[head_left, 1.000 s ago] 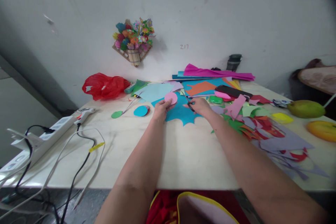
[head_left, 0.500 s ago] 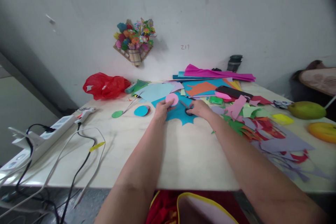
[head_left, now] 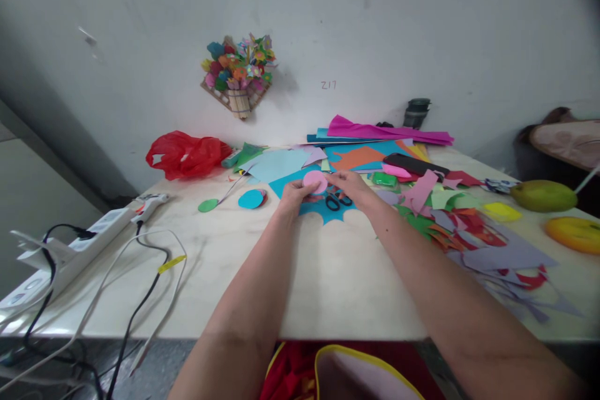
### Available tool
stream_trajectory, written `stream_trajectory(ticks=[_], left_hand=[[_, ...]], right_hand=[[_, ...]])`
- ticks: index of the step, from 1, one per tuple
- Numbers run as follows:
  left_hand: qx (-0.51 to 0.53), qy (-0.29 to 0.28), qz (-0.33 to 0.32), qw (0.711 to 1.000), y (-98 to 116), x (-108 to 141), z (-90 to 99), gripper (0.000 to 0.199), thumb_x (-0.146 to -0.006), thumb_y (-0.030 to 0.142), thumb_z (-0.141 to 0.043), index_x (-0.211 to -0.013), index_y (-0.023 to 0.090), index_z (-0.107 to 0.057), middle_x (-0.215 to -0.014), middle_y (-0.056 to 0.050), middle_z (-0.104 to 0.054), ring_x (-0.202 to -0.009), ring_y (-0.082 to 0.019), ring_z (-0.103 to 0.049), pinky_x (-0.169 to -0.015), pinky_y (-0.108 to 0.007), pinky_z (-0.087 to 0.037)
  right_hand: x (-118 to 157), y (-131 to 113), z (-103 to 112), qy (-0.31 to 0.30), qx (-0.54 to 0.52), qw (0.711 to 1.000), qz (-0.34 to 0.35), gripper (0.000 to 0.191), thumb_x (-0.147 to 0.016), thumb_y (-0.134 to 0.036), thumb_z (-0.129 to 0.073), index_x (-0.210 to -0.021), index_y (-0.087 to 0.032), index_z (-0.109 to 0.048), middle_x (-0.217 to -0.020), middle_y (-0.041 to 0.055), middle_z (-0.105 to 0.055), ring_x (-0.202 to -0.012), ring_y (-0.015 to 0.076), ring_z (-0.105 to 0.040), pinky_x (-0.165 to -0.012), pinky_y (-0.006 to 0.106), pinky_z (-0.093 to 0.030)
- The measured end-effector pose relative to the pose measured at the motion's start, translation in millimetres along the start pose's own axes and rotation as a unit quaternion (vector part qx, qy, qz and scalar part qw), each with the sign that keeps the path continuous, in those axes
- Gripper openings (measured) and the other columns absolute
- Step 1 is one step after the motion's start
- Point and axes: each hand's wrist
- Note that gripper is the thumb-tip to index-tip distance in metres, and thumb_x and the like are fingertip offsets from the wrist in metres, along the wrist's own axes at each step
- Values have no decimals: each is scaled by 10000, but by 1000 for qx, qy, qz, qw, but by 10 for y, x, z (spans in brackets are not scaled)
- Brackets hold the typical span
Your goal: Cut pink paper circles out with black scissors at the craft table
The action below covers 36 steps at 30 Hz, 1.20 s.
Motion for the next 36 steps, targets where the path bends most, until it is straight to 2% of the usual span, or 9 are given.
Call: stream_trajectory(ticks=[4,11,16,21,28,32,36], left_hand=[[-37,-43,14,998,49,52,-67,369,-523,371,-843,-684,115,-631,-597,-56,-667,-478,-163,-630,-447,-232,-472],[-44,-77,37,995,74,72,-79,432,-506,356,-851,-629,143,-496,-590,-50,-674,-564,-172,-669,-509,-231,-511],[-31,-80,41,995,78,66,-75,399,-545,341,-838,-688,129,-531,-602,-62,-680,-579,-168,-675,-538,-234,-526],[-37,-97,45,994,94,76,-77,385,-569,335,-828,-750,109,-574,-621,-75,-688,-581,-172,-675,-551,-246,-527],[-45,-114,50,991,84,80,-79,368,-582,340,-821,-743,108,-585,-635,-76,-693,-560,-154,-664,-546,-236,-521],[-39,-115,49,991,72,76,-84,369,-569,335,-827,-694,124,-552,-616,-66,-689,-562,-155,-667,-547,-236,-525],[-46,-123,47,990,87,94,-93,376,-581,361,-815,-659,134,-526,-619,-60,-689,-557,-155,-666,-524,-227,-514]], right_hand=[[-29,33,-47,5,-19,999,25,366,-588,-469,-761,-678,-172,-569,-541,-34,-516,-510,102,-482,-405,199,-373],[-35,37,-42,81,42,995,46,363,-682,-480,-667,-542,-189,-501,-398,-50,-438,-399,104,-422,-401,231,-351],[-23,15,-55,101,38,992,61,344,-681,-475,-650,-543,-182,-535,-421,-39,-460,-405,111,-444,-406,238,-365],[6,-48,-88,101,-4,993,66,308,-625,-453,-693,-686,-164,-603,-505,-48,-517,-394,86,-416,-374,224,-351],[19,-46,-75,130,20,990,56,286,-693,-410,-650,-573,-188,-517,-378,-71,-422,-298,86,-373,-324,221,-270],[7,-23,-86,150,-10,987,54,264,-753,-378,-567,-574,-190,-516,-399,-60,-431,-300,95,-390,-316,223,-276],[3,-12,-119,181,-28,982,48,257,-735,-393,-563,-587,-185,-530,-443,-55,-441,-334,97,-404,-328,224,-316]])
Point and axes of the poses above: each hand's wrist, its own x-axis away from the middle knuckle, its own z-axis out of the back of the hand, y = z × x
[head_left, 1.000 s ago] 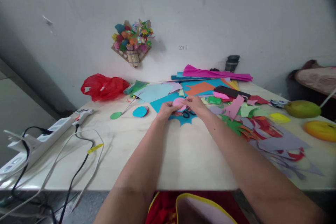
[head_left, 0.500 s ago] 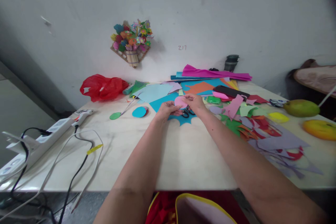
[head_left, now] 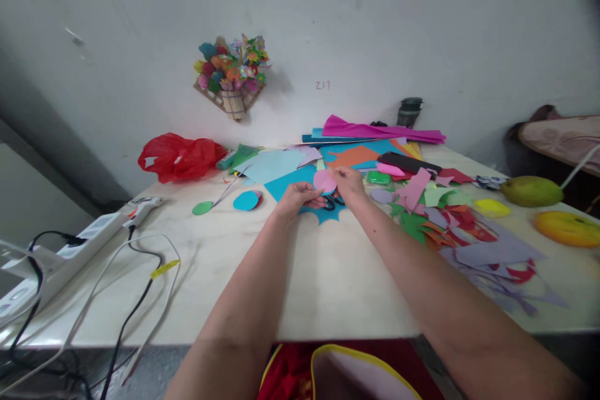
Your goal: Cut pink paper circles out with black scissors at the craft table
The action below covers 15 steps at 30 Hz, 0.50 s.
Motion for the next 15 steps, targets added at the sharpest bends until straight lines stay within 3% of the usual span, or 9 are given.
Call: stream_trajectory(ticks=[8,12,15], left_hand=[[10,10,-20,1000,-29,-20,95,389,-601,403,-791,-681,152,-505,-654,-61,-694,-592,-167,-673,-573,-261,-526],[-38,21,-40,998,-14,-14,131,367,-655,445,-731,-692,158,-507,-671,-69,-690,-598,-169,-660,-543,-254,-480],[-101,62,-61,991,27,-10,132,299,-700,408,-671,-652,172,-493,-641,-57,-665,-618,-171,-638,-499,-235,-410]], right_hand=[[-256,292,95,161,13,987,6,298,-732,-467,-525,-626,-189,-523,-544,-25,-476,-450,120,-460,-399,237,-385],[-309,348,123,151,5,988,-6,299,-778,-459,-483,-669,-186,-536,-538,-4,-516,-452,151,-532,-414,252,-396],[-266,298,123,134,-8,991,-23,261,-793,-414,-485,-681,-185,-541,-523,-1,-515,-427,161,-547,-395,253,-383]])
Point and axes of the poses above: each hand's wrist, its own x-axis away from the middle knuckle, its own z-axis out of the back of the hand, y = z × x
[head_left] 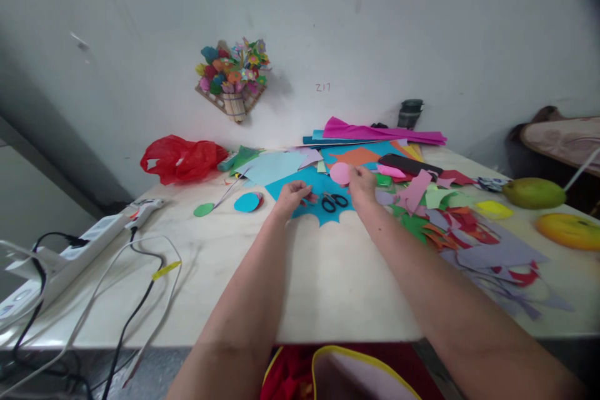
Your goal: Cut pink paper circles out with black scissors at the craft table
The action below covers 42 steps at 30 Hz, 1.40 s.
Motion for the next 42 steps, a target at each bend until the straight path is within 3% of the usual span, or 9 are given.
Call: stream_trajectory(ticks=[4,8,14,22,26,30,34,37,42], left_hand=[[-133,139,-32,981,39,-31,55,187,-710,271,-632,-582,185,-525,-649,-31,-622,-713,-182,-597,-600,-260,-422],[-214,299,-66,927,58,-45,183,109,-709,253,-643,-622,202,-602,-900,-59,-659,-953,-232,-568,-823,-309,-414],[-252,496,124,822,106,51,387,146,-739,346,-610,-710,211,-658,-959,-134,-647,-1140,-348,-453,-862,-436,-372],[-223,605,184,742,84,207,499,65,-692,227,-593,-745,195,-614,-1209,-128,-533,-1192,-359,-377,-971,-499,-287],[-175,649,157,724,22,206,481,274,-656,190,-629,-921,210,-561,-1262,-154,-469,-1227,-361,-358,-999,-503,-267],[-215,646,100,725,30,171,375,456,-704,160,-576,-1141,185,-451,-1331,-171,-409,-1286,-320,-323,-1041,-461,-236],[-261,536,8,803,77,116,232,367,-735,136,-535,-1094,187,-477,-1209,-137,-525,-1210,-272,-443,-993,-404,-313],[-187,468,75,860,84,83,146,286,-765,148,-499,-1050,172,-508,-1048,-120,-595,-1013,-237,-575,-879,-354,-401],[-149,465,136,862,23,47,64,313,-747,178,-513,-1060,172,-525,-999,-129,-601,-1035,-276,-567,-859,-387,-415]], right_hand=[[43,-39,18,-8,15,1000,-24,200,-789,-348,-501,-684,-185,-552,-525,7,-526,-428,161,-548,-384,248,-378],[34,7,9,-12,20,999,-30,181,-776,-334,-507,-695,-184,-568,-518,-1,-521,-446,157,-542,-400,242,-382],[3,133,-34,-25,81,996,4,201,-739,-358,-539,-696,-171,-600,-554,-1,-539,-501,147,-500,-473,250,-395],[3,171,-45,-34,104,993,34,235,-742,-367,-532,-714,-154,-627,-610,28,-580,-593,172,-535,-554,270,-418],[-2,166,-34,-30,99,994,30,230,-736,-370,-542,-708,-157,-625,-604,25,-579,-582,171,-534,-549,270,-427],[-18,145,1,-17,88,996,18,205,-742,-353,-542,-713,-162,-613,-595,23,-583,-546,159,-534,-507,255,-425],[-34,119,39,-19,50,998,-27,185,-773,-300,-514,-792,-153,-625,-600,29,-597,-487,156,-556,-431,244,-419],[-75,119,67,0,25,999,-42,205,-788,-261,-502,-884,-137,-635,-706,58,-639,-492,150,-580,-393,234,-424],[-185,125,156,49,31,997,-50,262,-772,-231,-517,-966,-123,-657,-811,88,-665,-516,155,-588,-418,260,-468]])
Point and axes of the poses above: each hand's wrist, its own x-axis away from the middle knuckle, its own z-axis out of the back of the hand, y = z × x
